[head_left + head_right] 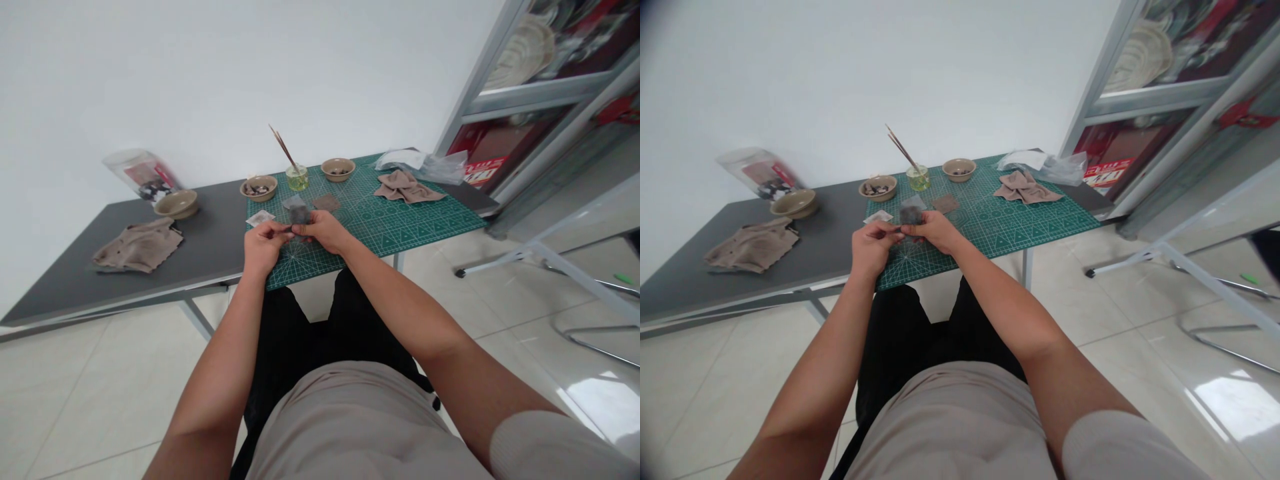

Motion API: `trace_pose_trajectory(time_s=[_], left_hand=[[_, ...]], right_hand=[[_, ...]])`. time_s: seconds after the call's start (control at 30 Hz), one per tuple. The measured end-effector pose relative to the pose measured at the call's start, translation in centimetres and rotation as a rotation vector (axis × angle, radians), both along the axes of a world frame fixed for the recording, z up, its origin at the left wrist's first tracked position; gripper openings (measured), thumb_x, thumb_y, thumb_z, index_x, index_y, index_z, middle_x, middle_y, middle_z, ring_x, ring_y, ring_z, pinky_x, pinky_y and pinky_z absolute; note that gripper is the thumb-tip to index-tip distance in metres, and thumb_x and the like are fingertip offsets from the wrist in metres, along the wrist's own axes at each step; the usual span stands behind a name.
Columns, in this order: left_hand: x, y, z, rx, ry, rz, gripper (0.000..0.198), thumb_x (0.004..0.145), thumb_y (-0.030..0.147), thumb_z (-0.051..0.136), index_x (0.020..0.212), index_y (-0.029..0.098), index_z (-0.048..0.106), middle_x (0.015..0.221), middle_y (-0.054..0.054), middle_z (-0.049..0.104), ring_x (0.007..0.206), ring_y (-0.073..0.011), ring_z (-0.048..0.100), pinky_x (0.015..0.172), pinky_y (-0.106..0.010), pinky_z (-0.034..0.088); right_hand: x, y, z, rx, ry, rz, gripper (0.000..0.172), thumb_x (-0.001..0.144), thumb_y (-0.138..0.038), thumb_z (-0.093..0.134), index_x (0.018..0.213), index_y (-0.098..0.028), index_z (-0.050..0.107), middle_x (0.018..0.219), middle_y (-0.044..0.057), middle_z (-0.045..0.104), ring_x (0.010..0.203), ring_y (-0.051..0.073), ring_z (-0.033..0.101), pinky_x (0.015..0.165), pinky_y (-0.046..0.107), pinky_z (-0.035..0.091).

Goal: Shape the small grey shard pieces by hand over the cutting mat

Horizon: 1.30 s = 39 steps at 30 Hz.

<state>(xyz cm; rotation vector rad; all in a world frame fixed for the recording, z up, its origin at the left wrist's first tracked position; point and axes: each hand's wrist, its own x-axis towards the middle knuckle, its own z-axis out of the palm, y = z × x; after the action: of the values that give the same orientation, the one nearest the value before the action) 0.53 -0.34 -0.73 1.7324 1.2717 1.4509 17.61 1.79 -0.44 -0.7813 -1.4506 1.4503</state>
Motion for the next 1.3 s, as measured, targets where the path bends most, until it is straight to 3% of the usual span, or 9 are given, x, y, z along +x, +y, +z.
trace_pose_trajectory(time_s=[0.27, 0.53, 0.73, 1.07, 1.3], left_hand=[[0.15, -0.27, 0.62, 0.181, 0.143, -0.003, 0.004, 0.068, 0.019, 0.068, 0.072, 0.019, 0.069, 0.072, 0.002, 0.06, 0.066, -0.0104, 0.054, 0.061, -0.023, 0.043], [0.45, -0.53, 0.17, 0.266, 0.299, 0.011, 0.009, 0.068, 0.01, 0.058, 0.066, 0.018, 0.06, 0.066, 0.002, 0.057, 0.063, -0.0102, 0.051, 0.062, -0.023, 0.041], [0.29, -0.45, 0.0, 0.277, 0.265, 0.013, 0.009, 0.07, 0.01, 0.059, 0.069, 0.019, 0.063, 0.069, 0.002, 0.06, 0.065, -0.0103, 0.053, 0.063, -0.022, 0.042], [0.3, -0.66, -0.11, 0.141, 0.179, 0.02, 0.007, 0.071, 0.019, 0.065, 0.077, 0.019, 0.069, 0.071, 0.002, 0.066, 0.063, -0.011, 0.056, 0.061, -0.024, 0.045], [0.43, -0.78, 0.03, 0.257, 0.284, 0.013, 0.006, 0.073, 0.017, 0.062, 0.076, 0.019, 0.066, 0.074, 0.001, 0.064, 0.07, -0.0123, 0.059, 0.066, -0.024, 0.046]], right_hand=[[0.11, -0.37, 0.64, 0.01, -0.053, 0.051, 0.043, 0.062, -0.05, 0.081, 0.065, -0.014, 0.058, 0.056, -0.005, 0.049, 0.052, 0.007, 0.04, 0.05, 0.023, 0.028], [-0.04, -0.37, 0.32, 0.025, -0.052, -0.002, 0.041, 0.06, -0.043, 0.083, 0.08, -0.012, 0.064, 0.06, -0.006, 0.052, 0.053, 0.007, 0.04, 0.05, 0.022, 0.028], [0.07, 0.02, 0.14, -0.009, -0.01, 0.038, 0.035, 0.057, -0.036, 0.084, 0.07, -0.012, 0.062, 0.055, -0.005, 0.052, 0.049, 0.006, 0.041, 0.047, 0.021, 0.028], [0.33, 0.08, 0.28, -0.113, 0.046, 0.063, 0.033, 0.052, -0.032, 0.085, 0.065, -0.012, 0.062, 0.055, -0.002, 0.059, 0.047, 0.007, 0.046, 0.044, 0.02, 0.031], [0.21, -0.07, 0.5, -0.084, 0.015, 0.018, 0.036, 0.052, -0.035, 0.085, 0.067, -0.013, 0.062, 0.056, -0.002, 0.058, 0.048, 0.007, 0.047, 0.042, 0.02, 0.03]])
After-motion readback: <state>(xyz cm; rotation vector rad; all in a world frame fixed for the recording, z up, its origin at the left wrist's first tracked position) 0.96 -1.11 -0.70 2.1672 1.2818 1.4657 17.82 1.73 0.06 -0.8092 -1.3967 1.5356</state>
